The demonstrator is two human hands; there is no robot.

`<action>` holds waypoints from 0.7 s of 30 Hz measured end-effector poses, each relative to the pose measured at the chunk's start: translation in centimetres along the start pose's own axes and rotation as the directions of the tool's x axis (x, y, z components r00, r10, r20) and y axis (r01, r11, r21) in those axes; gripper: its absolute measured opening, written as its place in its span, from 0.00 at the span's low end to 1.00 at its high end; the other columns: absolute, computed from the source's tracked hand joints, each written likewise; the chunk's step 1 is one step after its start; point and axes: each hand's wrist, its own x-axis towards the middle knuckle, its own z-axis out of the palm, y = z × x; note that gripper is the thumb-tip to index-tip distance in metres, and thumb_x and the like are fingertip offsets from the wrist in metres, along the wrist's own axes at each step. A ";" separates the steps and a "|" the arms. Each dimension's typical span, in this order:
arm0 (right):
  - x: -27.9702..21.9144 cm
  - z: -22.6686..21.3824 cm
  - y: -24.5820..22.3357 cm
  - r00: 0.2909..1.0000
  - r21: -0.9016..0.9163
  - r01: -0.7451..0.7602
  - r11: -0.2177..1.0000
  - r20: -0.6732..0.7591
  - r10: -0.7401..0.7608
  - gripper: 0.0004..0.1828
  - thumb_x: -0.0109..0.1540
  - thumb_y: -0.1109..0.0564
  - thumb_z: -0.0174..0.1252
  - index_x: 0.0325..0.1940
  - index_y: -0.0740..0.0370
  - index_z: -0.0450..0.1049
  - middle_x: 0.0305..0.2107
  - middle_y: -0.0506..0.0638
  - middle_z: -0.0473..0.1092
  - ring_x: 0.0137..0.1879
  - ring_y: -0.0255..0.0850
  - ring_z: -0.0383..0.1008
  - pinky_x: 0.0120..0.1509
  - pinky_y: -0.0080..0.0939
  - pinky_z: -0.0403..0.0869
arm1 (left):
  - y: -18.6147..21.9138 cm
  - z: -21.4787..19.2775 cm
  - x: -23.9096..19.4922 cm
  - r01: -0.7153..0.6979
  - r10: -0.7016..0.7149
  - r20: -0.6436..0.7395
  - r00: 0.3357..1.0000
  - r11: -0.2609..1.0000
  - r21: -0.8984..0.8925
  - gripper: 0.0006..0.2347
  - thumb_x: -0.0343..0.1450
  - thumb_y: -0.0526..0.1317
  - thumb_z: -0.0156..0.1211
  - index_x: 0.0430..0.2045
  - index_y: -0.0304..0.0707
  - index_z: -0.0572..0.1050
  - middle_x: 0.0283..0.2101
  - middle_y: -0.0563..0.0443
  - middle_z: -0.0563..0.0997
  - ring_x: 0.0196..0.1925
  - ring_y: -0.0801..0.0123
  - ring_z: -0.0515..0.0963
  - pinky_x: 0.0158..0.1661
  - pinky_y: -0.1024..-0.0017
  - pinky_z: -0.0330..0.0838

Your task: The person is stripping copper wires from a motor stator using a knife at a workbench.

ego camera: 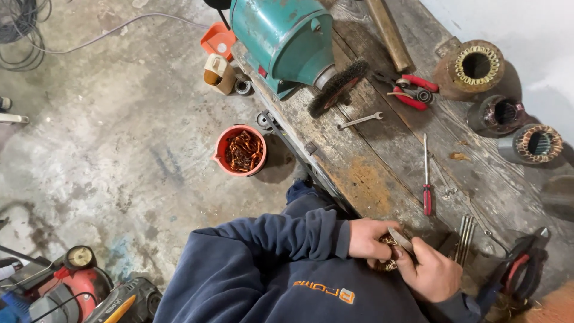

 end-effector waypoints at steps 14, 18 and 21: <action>4.4 3.2 2.9 0.951 0.416 -0.310 0.855 0.131 0.280 0.22 0.71 0.39 0.44 0.48 0.52 0.79 0.33 0.63 0.76 0.41 0.61 0.75 0.46 0.57 0.72 | 2.3 -0.4 -1.6 -0.064 0.065 0.083 0.994 0.998 -0.021 0.14 0.69 0.34 0.56 0.49 0.34 0.72 0.37 0.49 0.81 0.31 0.72 0.81 0.30 0.71 0.79; 7.3 3.7 1.8 0.898 -0.198 -0.318 0.927 0.251 0.362 0.24 0.68 0.37 0.44 0.37 0.53 0.78 0.30 0.60 0.77 0.39 0.61 0.78 0.45 0.61 0.74 | 2.5 -0.6 -2.4 -0.119 0.119 0.082 0.990 0.993 -0.005 0.13 0.71 0.33 0.57 0.50 0.34 0.74 0.40 0.49 0.81 0.34 0.72 0.81 0.34 0.72 0.79; 7.5 2.8 1.5 0.905 -0.245 -0.273 0.930 0.262 0.335 0.24 0.67 0.36 0.46 0.34 0.53 0.78 0.29 0.59 0.77 0.37 0.61 0.78 0.44 0.62 0.75 | 4.6 -0.5 -3.0 -0.013 0.013 0.066 0.998 1.000 0.004 0.15 0.69 0.33 0.56 0.52 0.37 0.73 0.38 0.50 0.81 0.29 0.74 0.80 0.31 0.73 0.78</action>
